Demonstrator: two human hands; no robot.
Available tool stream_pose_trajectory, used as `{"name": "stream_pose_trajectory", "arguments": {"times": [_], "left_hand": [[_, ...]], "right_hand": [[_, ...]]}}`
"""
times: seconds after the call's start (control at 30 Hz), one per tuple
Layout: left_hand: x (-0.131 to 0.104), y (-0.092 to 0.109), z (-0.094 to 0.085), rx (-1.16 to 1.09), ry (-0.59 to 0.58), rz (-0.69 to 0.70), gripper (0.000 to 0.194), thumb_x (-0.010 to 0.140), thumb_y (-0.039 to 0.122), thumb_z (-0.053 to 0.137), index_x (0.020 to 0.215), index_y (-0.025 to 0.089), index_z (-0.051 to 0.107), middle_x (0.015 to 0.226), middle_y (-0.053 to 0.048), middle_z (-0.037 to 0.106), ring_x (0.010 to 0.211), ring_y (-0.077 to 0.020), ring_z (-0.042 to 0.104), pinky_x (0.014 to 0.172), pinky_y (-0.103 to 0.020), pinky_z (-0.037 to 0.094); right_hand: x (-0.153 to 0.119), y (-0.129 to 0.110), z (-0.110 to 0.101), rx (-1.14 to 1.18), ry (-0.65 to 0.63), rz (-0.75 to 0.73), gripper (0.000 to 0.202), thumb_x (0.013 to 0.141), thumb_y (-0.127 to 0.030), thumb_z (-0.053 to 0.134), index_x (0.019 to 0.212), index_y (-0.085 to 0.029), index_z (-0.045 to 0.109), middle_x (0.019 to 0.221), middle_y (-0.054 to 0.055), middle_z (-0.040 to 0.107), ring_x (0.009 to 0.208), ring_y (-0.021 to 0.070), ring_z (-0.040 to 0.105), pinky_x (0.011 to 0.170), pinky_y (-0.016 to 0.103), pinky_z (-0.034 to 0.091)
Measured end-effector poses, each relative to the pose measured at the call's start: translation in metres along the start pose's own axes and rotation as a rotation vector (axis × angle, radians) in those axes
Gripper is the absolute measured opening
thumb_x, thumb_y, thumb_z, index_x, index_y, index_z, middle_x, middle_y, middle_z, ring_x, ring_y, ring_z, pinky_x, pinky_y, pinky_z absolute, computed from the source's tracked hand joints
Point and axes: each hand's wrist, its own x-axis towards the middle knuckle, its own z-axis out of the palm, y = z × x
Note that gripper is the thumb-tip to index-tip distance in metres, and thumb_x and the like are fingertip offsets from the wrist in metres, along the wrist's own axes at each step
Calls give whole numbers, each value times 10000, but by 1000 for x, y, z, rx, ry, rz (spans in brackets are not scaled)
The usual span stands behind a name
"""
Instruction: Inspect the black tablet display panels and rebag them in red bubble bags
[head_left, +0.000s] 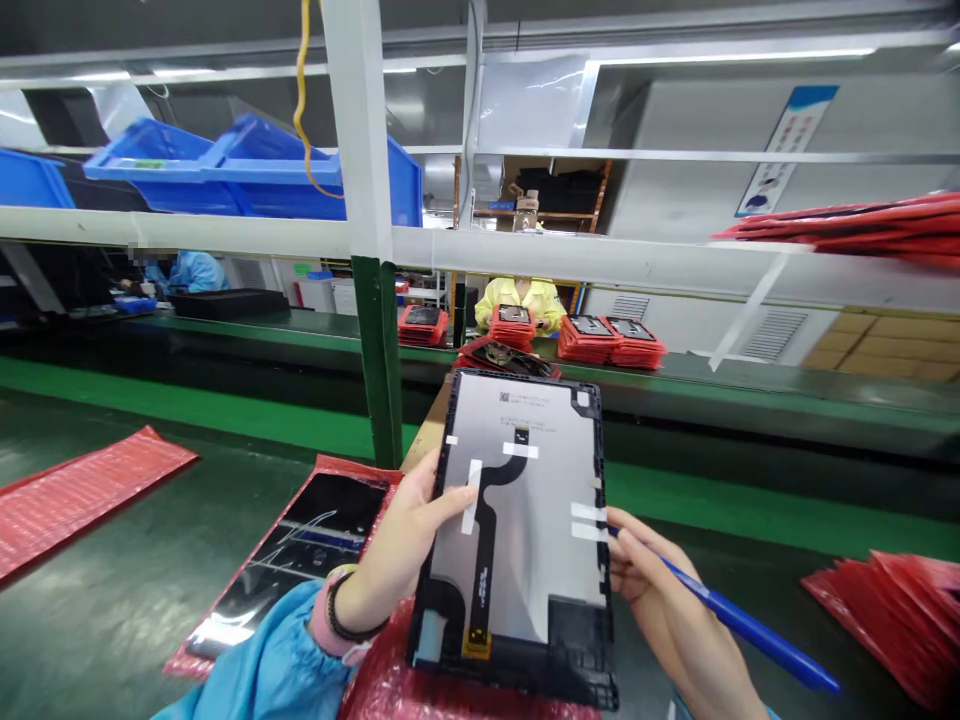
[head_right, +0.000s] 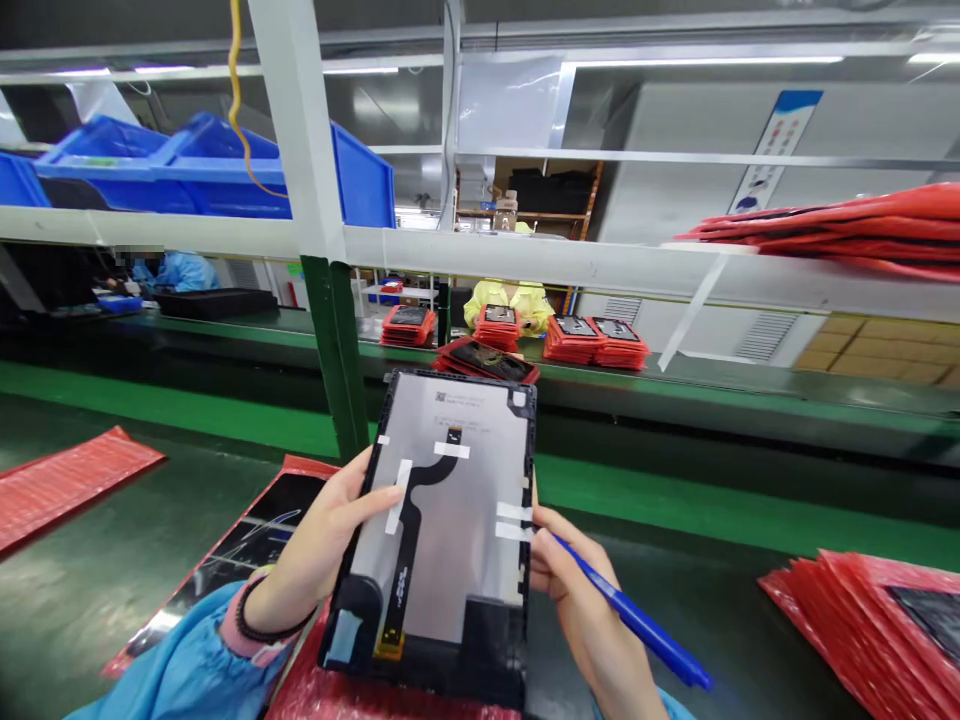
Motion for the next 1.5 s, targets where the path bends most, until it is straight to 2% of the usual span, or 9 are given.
{"name": "stream_pose_trajectory", "arguments": {"times": [0.13,0.3,0.53,0.63,0.77,0.9,1.03,1.23,1.5], "left_hand": [[4,8,-6,-40,58,28,574,725,213,739,1270,245,563,1152,-31,707,1038,-241,654,852,-285,523],[5,16,-15,-46,61,38,556,742,203,726,1270,245,557,1195,-29,685,1053,-241,649,802,-261,546],[8,18,-22,-25,90,78,570,761,213,719,1294,277,527,1228,-17,662,1074,-228,633,791,-245,536],[12,17,-24,-7,89,82,553,756,210,716,1277,267,541,1169,-20,685,994,-214,652,760,-245,526],[17,16,-26,6,81,60,507,742,228,718,1230,233,580,1037,-26,714,744,-157,645,639,-227,496],[19,16,-26,22,98,63,538,741,225,714,1257,252,567,1043,-14,709,710,-137,625,605,-216,475],[17,18,-26,15,100,53,533,729,243,724,1242,252,581,1054,-19,715,805,-178,659,678,-239,511],[17,19,-29,2,56,48,497,746,215,720,1225,249,594,1155,-27,694,1044,-229,641,856,-274,520],[16,17,-29,8,48,66,489,764,212,707,1234,263,582,1187,-17,675,1043,-218,637,847,-263,521]], "right_hand": [[-9,0,10,46,-70,-31,320,664,-373,807,965,-278,752,799,50,749,629,168,651,590,271,526],[-11,3,14,-69,-61,-151,339,694,-354,783,1028,-334,729,948,35,739,846,190,656,735,267,521],[5,-2,28,-462,-68,-240,313,754,-357,672,1045,-251,723,568,-21,491,530,144,428,488,252,394],[15,0,27,-607,-114,-248,340,792,-373,616,1078,-217,711,554,-32,428,494,130,365,446,250,334],[21,6,25,-686,-91,-272,390,811,-420,593,1122,-211,699,557,-12,514,498,160,464,461,259,377],[22,8,23,-680,-43,-291,395,802,-418,622,1134,-217,698,669,22,636,649,206,594,607,270,479],[20,6,22,-607,-133,-228,412,791,-432,643,1133,-208,696,618,16,603,551,178,535,529,277,461],[1,-2,32,-364,-54,-209,375,749,-423,686,1073,-237,716,584,8,534,578,185,514,574,304,474],[5,0,34,-504,35,-274,329,716,-439,720,984,-248,739,601,10,597,538,180,512,487,284,426]]}}
